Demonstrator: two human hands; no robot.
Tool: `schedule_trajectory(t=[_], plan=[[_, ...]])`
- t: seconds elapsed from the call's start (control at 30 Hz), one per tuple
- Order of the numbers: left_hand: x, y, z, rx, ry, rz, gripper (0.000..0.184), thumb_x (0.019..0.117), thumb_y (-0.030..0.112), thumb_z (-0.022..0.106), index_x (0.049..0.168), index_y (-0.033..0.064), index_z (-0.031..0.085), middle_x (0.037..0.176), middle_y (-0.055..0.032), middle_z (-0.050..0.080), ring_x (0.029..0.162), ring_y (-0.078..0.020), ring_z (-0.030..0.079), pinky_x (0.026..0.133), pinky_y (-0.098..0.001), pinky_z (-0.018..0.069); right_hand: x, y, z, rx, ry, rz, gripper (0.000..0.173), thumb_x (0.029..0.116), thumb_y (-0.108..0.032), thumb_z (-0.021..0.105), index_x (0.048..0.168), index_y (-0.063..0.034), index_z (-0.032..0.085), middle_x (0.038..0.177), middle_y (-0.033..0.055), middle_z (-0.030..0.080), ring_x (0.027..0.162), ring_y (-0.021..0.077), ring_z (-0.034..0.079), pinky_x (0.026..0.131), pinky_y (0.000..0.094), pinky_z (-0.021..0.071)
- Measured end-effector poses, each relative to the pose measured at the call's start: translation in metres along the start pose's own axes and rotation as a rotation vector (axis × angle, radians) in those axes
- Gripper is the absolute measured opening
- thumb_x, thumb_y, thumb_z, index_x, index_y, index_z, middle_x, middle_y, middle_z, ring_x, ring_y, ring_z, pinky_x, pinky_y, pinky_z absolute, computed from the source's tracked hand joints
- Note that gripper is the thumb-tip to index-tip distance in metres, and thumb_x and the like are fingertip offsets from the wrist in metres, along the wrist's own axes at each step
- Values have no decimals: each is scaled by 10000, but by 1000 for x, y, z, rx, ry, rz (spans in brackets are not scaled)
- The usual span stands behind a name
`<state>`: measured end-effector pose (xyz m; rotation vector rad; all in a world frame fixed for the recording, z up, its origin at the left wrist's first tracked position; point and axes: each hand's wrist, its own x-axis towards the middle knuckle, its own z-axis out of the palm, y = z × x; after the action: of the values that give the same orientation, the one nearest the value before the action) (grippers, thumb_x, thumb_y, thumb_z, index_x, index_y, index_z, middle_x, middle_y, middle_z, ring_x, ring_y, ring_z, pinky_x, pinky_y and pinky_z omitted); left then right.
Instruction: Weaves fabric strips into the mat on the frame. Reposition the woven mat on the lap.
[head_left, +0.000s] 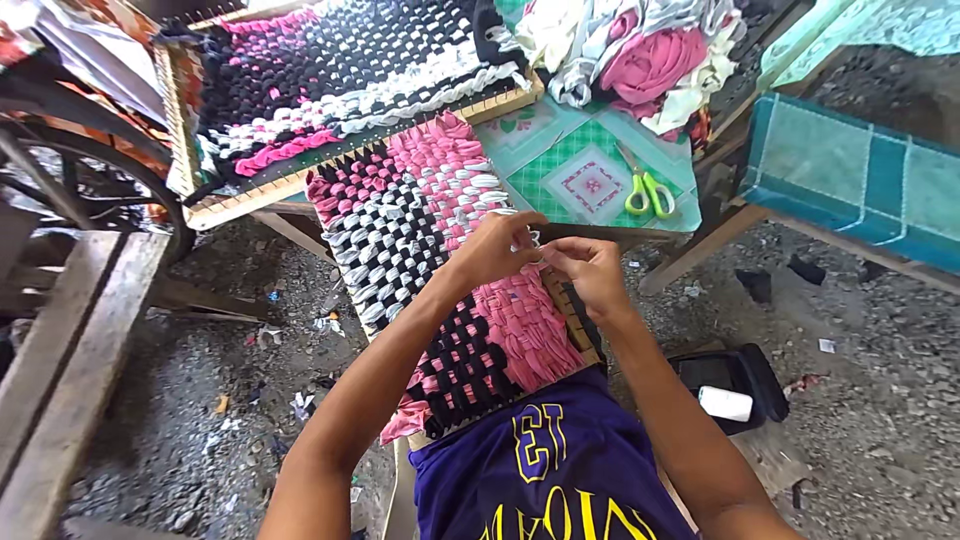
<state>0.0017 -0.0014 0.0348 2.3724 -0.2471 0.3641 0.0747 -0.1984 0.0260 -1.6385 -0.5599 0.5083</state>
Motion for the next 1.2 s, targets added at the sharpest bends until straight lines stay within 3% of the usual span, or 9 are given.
schedule_trajectory(t=[0.03,0.1,0.2,0.3,0.47,0.53,0.83,1.0,1.2], plan=[[0,-1,3,14,-18,8,325,926,149,734,1220,11,715,926,-99,733,861,-193,707,857,-390,584,-2,-1,0,-88,19,-64,102,925,-134,772,1003,-69,778,917,38,747,769,107,691,707,302,602],[-3,-4,8,45,-29,56,164,922,122,700,1033,40,788,926,-105,677,918,-214,653,880,-395,546,-4,-2,2,-239,60,-161,71,903,-160,793,958,-116,802,954,29,743,877,154,676,775,368,558],[-10,-5,10,167,35,80,173,924,198,662,976,117,805,909,-61,673,952,-216,638,899,-433,519,4,1,5,-289,93,-217,65,892,-204,796,918,-146,807,928,-9,757,912,143,677,856,386,540],[-15,-9,20,203,207,107,165,915,244,692,942,158,829,816,-27,685,845,-184,640,835,-419,497,-4,-1,-1,-254,31,-155,180,1037,-211,613,1065,-112,760,947,18,754,827,117,712,764,337,602],[-20,-13,29,90,351,152,116,880,148,731,942,131,828,836,-32,743,845,-169,681,834,-394,536,-11,12,2,-222,-30,-128,170,1033,-159,623,1159,-87,713,879,54,733,717,130,692,661,303,592],[-23,-17,25,59,352,163,126,879,112,725,951,124,828,855,-44,764,839,-166,693,830,-387,534,-6,14,5,-195,-38,-147,152,998,-134,675,1101,-57,755,959,64,756,813,119,715,758,313,606],[-11,-16,13,4,120,169,178,933,70,668,1012,113,822,1026,-52,781,1065,-208,699,1011,-426,523,-4,8,3,-435,17,-169,119,929,-174,713,988,-89,772,882,61,703,881,217,638,775,433,513],[-9,-38,-4,116,91,124,174,944,285,698,1058,264,828,1121,-19,682,1108,-226,557,1009,-465,436,9,22,6,-262,132,-244,65,866,-164,751,869,-109,786,813,7,712,797,126,630,726,326,507],[-12,-41,-12,104,5,42,219,958,319,653,1089,260,819,1222,-35,654,1194,-246,531,1048,-518,387,12,37,15,235,191,-66,99,932,-39,672,914,-29,769,774,5,722,687,63,659,661,255,568]])
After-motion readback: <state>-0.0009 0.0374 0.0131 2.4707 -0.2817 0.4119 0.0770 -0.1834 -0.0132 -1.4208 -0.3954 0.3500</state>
